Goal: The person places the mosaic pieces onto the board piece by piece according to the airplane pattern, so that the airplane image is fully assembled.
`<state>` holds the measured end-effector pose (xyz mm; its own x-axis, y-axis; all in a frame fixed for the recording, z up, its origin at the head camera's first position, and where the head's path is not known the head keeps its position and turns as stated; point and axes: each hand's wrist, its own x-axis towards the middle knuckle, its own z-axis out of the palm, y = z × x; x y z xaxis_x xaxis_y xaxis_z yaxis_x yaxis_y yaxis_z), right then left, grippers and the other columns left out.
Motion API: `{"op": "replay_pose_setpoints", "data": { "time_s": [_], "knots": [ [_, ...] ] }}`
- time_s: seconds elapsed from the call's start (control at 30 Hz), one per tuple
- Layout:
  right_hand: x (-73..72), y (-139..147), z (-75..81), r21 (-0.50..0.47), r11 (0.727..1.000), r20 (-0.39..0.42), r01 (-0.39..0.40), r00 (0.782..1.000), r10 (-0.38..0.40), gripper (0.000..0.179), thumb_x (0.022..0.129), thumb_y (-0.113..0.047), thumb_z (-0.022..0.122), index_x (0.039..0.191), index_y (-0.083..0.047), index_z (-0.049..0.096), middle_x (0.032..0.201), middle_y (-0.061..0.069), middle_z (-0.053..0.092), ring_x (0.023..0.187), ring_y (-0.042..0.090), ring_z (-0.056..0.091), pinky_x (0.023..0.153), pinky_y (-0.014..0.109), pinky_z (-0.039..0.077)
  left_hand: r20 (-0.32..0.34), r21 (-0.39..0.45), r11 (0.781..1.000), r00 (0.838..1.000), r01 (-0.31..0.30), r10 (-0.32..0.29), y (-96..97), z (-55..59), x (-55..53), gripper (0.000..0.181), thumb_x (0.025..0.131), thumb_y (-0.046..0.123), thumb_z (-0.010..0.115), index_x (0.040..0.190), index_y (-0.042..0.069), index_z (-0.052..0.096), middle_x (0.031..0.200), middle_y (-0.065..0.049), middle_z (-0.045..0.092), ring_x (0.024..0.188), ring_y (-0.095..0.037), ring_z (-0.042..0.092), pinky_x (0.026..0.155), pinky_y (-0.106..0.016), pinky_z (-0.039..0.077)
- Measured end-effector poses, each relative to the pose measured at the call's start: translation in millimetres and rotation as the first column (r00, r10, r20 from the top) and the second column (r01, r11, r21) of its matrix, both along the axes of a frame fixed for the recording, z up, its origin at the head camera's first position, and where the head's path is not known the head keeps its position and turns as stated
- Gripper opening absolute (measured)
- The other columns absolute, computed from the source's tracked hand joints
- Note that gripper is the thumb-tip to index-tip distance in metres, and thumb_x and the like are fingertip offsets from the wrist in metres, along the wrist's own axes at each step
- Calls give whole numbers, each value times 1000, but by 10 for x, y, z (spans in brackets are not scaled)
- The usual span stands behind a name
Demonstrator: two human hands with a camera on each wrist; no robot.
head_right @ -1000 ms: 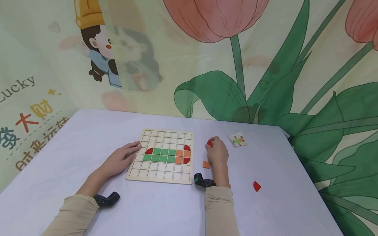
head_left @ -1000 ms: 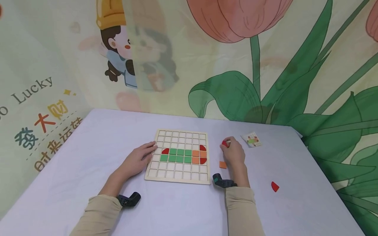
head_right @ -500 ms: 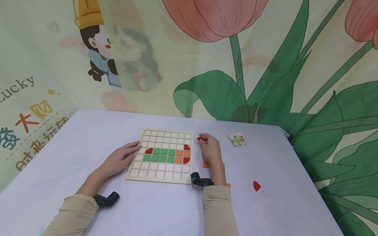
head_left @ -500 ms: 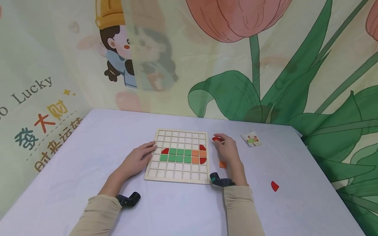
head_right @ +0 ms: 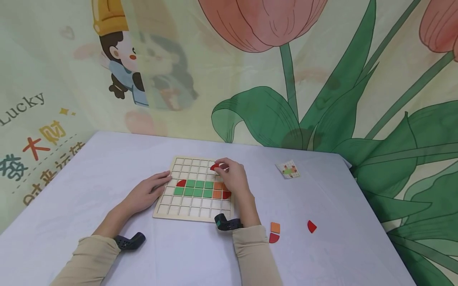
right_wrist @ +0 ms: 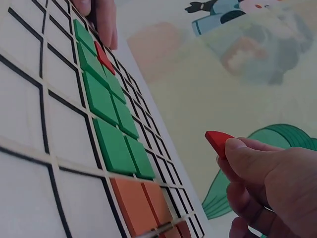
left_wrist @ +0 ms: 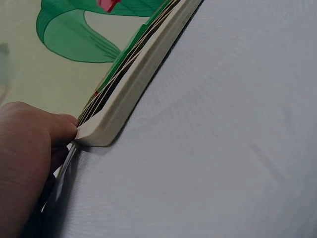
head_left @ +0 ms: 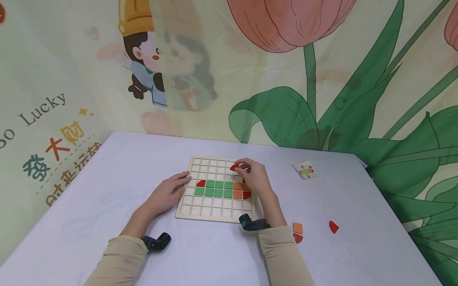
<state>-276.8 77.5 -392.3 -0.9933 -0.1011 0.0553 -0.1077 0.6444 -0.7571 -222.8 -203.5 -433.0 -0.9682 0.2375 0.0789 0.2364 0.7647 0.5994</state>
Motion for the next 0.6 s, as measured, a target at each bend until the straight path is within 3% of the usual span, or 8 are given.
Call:
{"op": "replay_pose_setpoints", "data": {
  "time_s": [0.2,0.4,0.6],
  "knots": [
    [92,-279,10,10,993,-11,-114,993,114,26,90,-26,66,116,-22,67,99,-1,68,83,16,56,66,24,49,9,-4,1000,1000,-7,8,9,19,14,42,98,17,48,139,9,49,153,-6,36,142,-33,30,113,-53,28],
    [217,-577,10,69,982,-59,-177,982,181,22,90,-27,67,111,-23,64,95,-5,69,74,11,54,62,21,46,13,1,1000,1000,1,-1,-3,22,11,42,98,18,49,139,9,49,153,-6,36,142,-33,30,113,-53,29],
    [314,-792,-35,148,962,-50,-228,970,238,17,89,-27,67,105,-24,63,91,-8,70,67,7,53,58,18,44,1,8,1000,1000,17,-17,-12,18,4,41,98,17,49,138,9,50,152,-6,37,141,-33,31,112,-54,30]
  ]
}}
